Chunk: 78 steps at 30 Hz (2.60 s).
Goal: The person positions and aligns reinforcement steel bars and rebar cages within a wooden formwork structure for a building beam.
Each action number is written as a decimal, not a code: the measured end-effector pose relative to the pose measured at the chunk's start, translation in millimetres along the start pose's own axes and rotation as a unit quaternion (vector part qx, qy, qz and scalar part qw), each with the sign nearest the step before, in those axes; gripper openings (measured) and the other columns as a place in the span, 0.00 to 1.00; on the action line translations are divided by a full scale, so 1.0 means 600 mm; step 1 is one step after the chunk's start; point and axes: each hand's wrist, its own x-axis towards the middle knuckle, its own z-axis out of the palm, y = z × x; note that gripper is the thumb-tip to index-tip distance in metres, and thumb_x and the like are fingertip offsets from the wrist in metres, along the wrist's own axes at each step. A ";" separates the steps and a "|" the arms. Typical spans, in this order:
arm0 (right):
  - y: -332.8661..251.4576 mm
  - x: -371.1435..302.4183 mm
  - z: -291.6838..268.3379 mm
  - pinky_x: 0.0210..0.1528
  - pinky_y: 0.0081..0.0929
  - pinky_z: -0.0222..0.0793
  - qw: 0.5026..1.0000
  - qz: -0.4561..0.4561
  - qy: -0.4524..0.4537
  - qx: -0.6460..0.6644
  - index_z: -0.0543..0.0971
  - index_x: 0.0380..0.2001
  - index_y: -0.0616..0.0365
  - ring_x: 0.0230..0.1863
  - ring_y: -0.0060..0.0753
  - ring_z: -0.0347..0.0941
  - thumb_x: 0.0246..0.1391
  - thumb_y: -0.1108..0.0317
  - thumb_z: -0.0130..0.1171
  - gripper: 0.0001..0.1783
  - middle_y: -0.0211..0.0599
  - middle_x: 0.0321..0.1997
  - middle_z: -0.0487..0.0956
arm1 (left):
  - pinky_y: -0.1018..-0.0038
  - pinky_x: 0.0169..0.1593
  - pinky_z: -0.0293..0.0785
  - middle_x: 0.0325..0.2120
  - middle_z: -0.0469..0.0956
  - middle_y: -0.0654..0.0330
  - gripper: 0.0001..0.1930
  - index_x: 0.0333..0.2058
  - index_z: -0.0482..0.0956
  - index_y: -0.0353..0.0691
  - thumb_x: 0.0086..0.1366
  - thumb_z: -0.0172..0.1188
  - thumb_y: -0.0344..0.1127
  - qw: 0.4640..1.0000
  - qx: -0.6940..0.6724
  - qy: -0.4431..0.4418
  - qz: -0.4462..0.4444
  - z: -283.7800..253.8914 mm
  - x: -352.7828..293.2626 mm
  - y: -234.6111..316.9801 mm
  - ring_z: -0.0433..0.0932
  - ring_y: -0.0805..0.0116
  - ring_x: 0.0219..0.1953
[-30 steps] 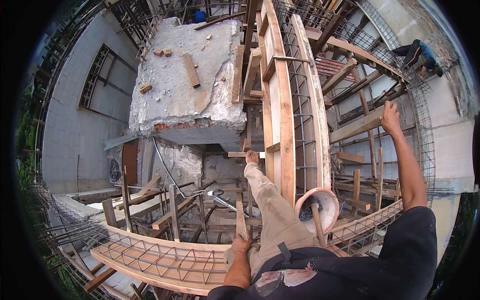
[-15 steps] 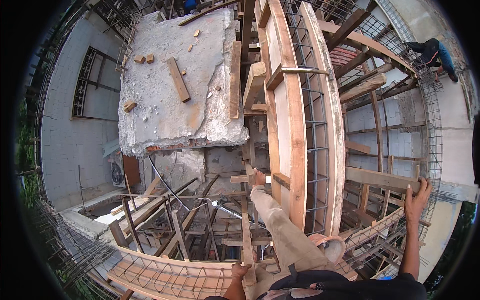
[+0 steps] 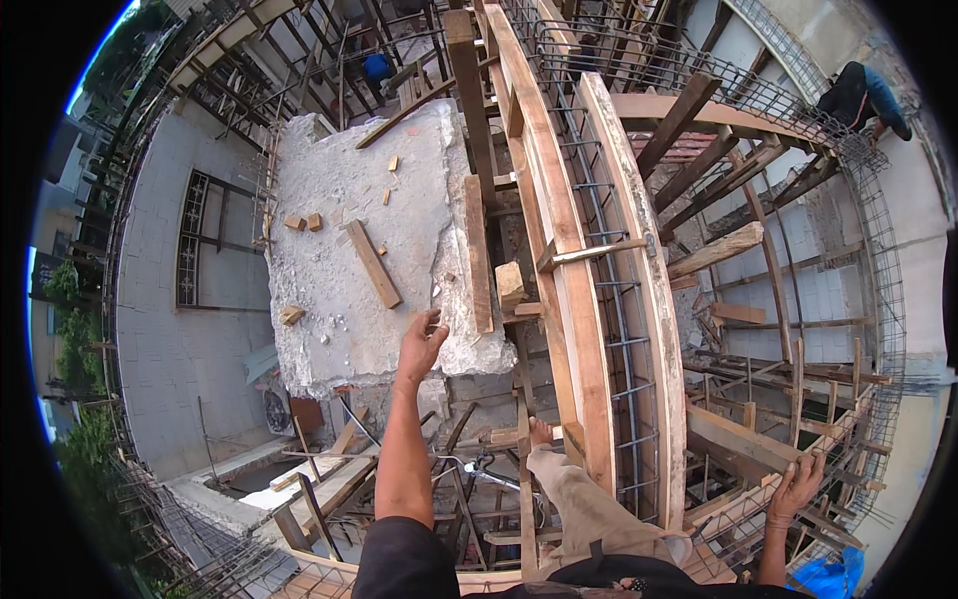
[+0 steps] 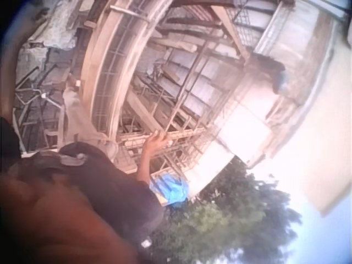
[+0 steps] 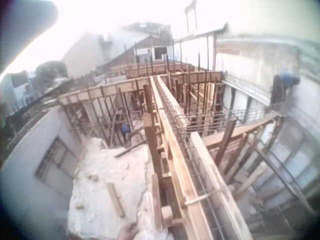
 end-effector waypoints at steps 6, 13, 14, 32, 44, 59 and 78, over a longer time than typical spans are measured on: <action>-0.017 0.005 -0.004 0.65 0.54 0.54 0.998 0.047 -0.017 0.024 0.72 0.49 0.60 0.66 0.64 0.58 0.63 0.66 0.52 0.14 0.60 0.65 0.63 | 0.61 0.49 0.76 0.42 0.81 0.43 0.23 0.49 0.77 0.31 0.58 0.64 0.40 0.974 0.124 0.068 -0.176 -0.212 -0.192 -0.151 0.81 0.48 0.45; -0.089 0.046 -0.032 0.64 0.51 0.57 0.982 0.170 -0.069 0.037 0.71 0.49 0.63 0.64 0.59 0.60 0.62 0.63 0.52 0.17 0.52 0.64 0.65 | 0.67 0.25 0.72 0.27 0.80 0.52 0.15 0.40 0.78 0.30 0.58 0.63 0.35 0.825 -0.051 0.133 -0.546 -0.214 -0.667 -0.291 0.78 0.63 0.23; -0.084 0.042 -0.027 0.64 0.50 0.57 0.978 0.195 -0.074 0.031 0.72 0.50 0.63 0.64 0.60 0.60 0.63 0.62 0.52 0.18 0.51 0.64 0.65 | 0.63 0.26 0.72 0.28 0.80 0.50 0.15 0.41 0.77 0.32 0.58 0.63 0.34 0.784 -0.068 0.056 -0.614 -0.198 -0.715 -0.297 0.79 0.60 0.24; -0.779 0.425 0.210 0.58 0.40 0.67 0.903 0.269 -0.221 0.251 0.72 0.56 0.63 0.57 0.55 0.70 0.59 0.63 0.59 0.25 0.55 0.58 0.69 | 0.60 0.49 0.74 0.40 0.81 0.43 0.26 0.50 0.75 0.29 0.58 0.60 0.43 0.978 0.127 0.053 -0.160 -0.571 0.478 -0.207 0.80 0.47 0.43; -1.412 0.946 0.084 0.44 0.45 0.69 0.888 0.182 -0.008 0.422 0.77 0.38 0.56 0.47 0.51 0.73 0.53 0.55 0.61 0.17 0.44 0.41 0.77 | 0.70 0.53 0.71 0.46 0.78 0.50 0.22 0.53 0.73 0.28 0.65 0.59 0.38 0.968 -0.034 -0.208 0.139 -0.359 1.182 0.392 0.76 0.64 0.47; -1.481 1.016 0.098 0.42 0.42 0.66 0.879 0.427 0.059 0.203 0.83 0.31 0.49 0.36 0.45 0.75 0.39 0.66 0.61 0.11 0.36 0.29 0.78 | 0.58 0.57 0.70 0.50 0.74 0.37 0.38 0.56 0.66 0.25 0.55 0.68 0.48 0.795 0.172 -0.439 0.381 0.238 1.433 0.661 0.74 0.42 0.53; -1.488 1.042 0.105 0.44 0.41 0.72 0.722 0.671 0.025 0.166 0.87 0.31 0.51 0.37 0.46 0.78 0.43 0.62 0.67 0.10 0.40 0.31 0.83 | 0.69 0.45 0.76 0.38 0.79 0.52 0.26 0.51 0.68 0.40 0.53 0.67 0.31 0.437 0.507 -0.518 0.532 0.387 1.545 0.599 0.80 0.59 0.44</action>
